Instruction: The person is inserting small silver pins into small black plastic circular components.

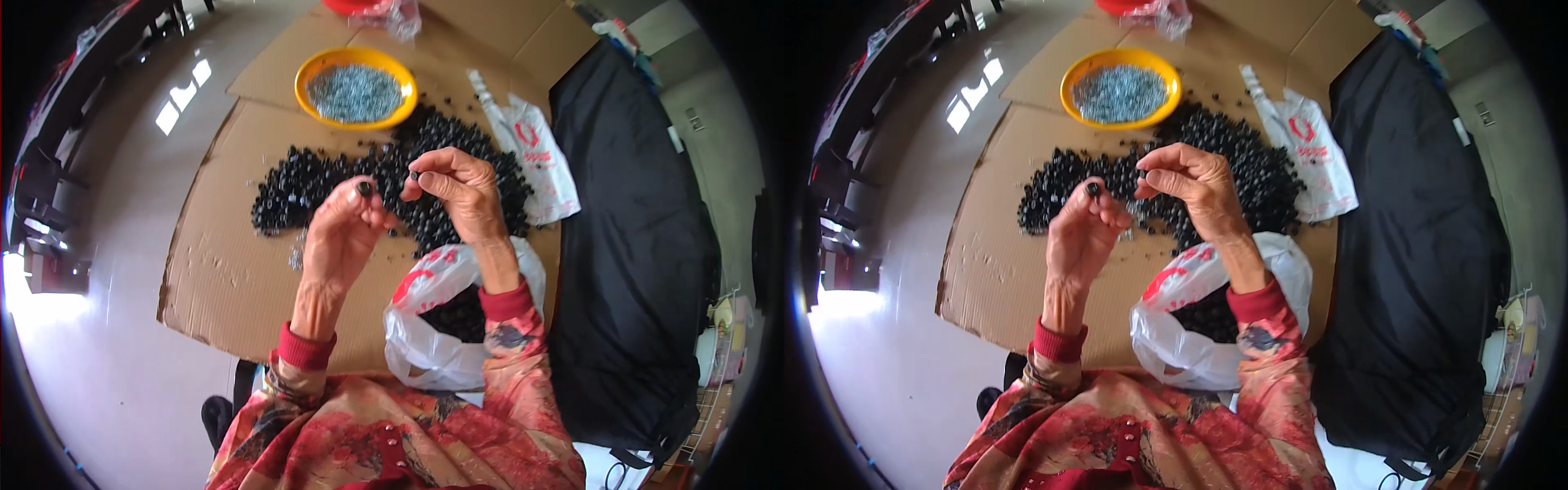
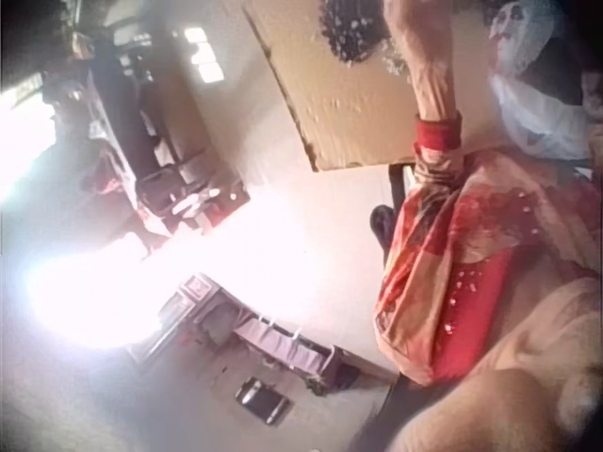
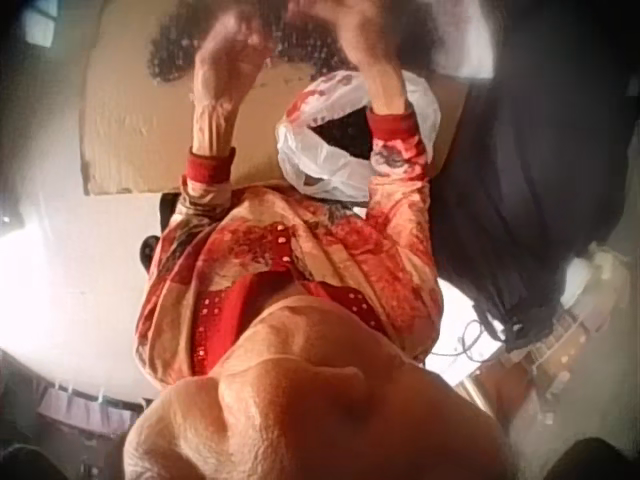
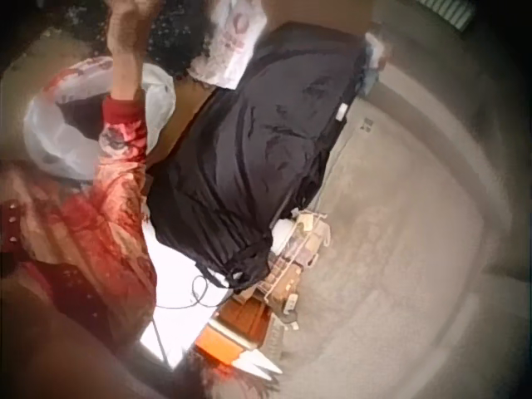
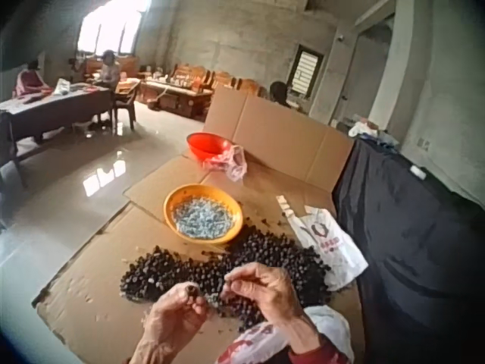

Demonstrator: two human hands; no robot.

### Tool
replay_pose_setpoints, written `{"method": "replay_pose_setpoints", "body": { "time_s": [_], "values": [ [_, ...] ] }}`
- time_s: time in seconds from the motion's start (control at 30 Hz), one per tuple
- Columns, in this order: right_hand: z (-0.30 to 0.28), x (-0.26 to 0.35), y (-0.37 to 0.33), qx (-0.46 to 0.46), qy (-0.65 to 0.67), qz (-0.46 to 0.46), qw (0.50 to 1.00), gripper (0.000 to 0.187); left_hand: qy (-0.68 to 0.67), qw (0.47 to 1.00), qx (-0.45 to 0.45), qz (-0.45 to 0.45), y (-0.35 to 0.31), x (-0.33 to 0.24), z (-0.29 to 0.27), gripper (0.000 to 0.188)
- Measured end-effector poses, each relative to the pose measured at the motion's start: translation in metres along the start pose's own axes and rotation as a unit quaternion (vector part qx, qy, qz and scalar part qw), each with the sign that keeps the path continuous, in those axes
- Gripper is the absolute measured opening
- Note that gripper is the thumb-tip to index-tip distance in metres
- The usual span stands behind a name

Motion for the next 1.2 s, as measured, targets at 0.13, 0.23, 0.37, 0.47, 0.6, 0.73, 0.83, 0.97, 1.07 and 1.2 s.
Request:
{"method": "replay_pose_setpoints", "body": {
  "time_s": [0.13,0.23,0.37,0.47,0.6,0.73,0.83,0.97,1.07,1.2],
  "values": [
    [0.012,0.011,0.007,0.008,0.127,-0.04,0.991,0.015,0.018,1.0,-0.021,-0.014,-0.002,0.001,0.014,0.019],
    [0.022,0.013,0.009,0.018,0.138,-0.048,0.989,0.016,0.06,0.998,-0.025,0.006,-0.005,-0.004,0.021,0.021],
    [0.029,0.017,0.006,0.009,0.069,-0.068,0.995,0.014,0.069,0.997,-0.029,0.02,-0.005,-0.007,0.025,0.021],
    [0.037,0.02,0.002,-0.007,-0.122,-0.118,0.985,0.008,0.083,0.994,-0.03,0.058,-0.004,-0.012,0.022,0.018],
    [0.043,0.025,0.004,0.037,-0.283,-0.223,0.932,0.008,0.085,0.994,-0.051,0.042,-0.001,-0.013,0.018,0.02],
    [0.04,0.025,0.005,0.045,-0.35,-0.272,0.895,0.012,0.097,0.993,-0.051,0.048,0.0,-0.009,0.017,0.022],
    [0.041,0.027,0.007,0.071,-0.389,-0.282,0.874,0.012,0.105,0.992,-0.048,0.047,0.0,-0.007,0.014,0.022],
    [0.04,0.032,0.01,0.093,-0.442,-0.283,0.846,0.015,0.113,0.992,-0.046,0.037,0.001,-0.003,0.01,0.022],
    [0.039,0.034,0.011,0.107,-0.464,-0.268,0.838,0.013,0.092,0.994,-0.048,0.028,0.001,-0.002,0.012,0.018],
    [0.036,0.041,0.012,0.115,-0.456,-0.2,0.86,0.01,0.092,0.994,-0.051,0.012,0.002,0.001,0.013,0.019]
  ]
}}
Point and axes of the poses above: each hand's wrist, its own y-axis towards the middle knuckle, its own z-axis out of the palm, x = y × z, the point moved 2 cm from there along y, towards the middle knuckle, and after that the axes turned 13 degrees about y, right-handed, at the moved point
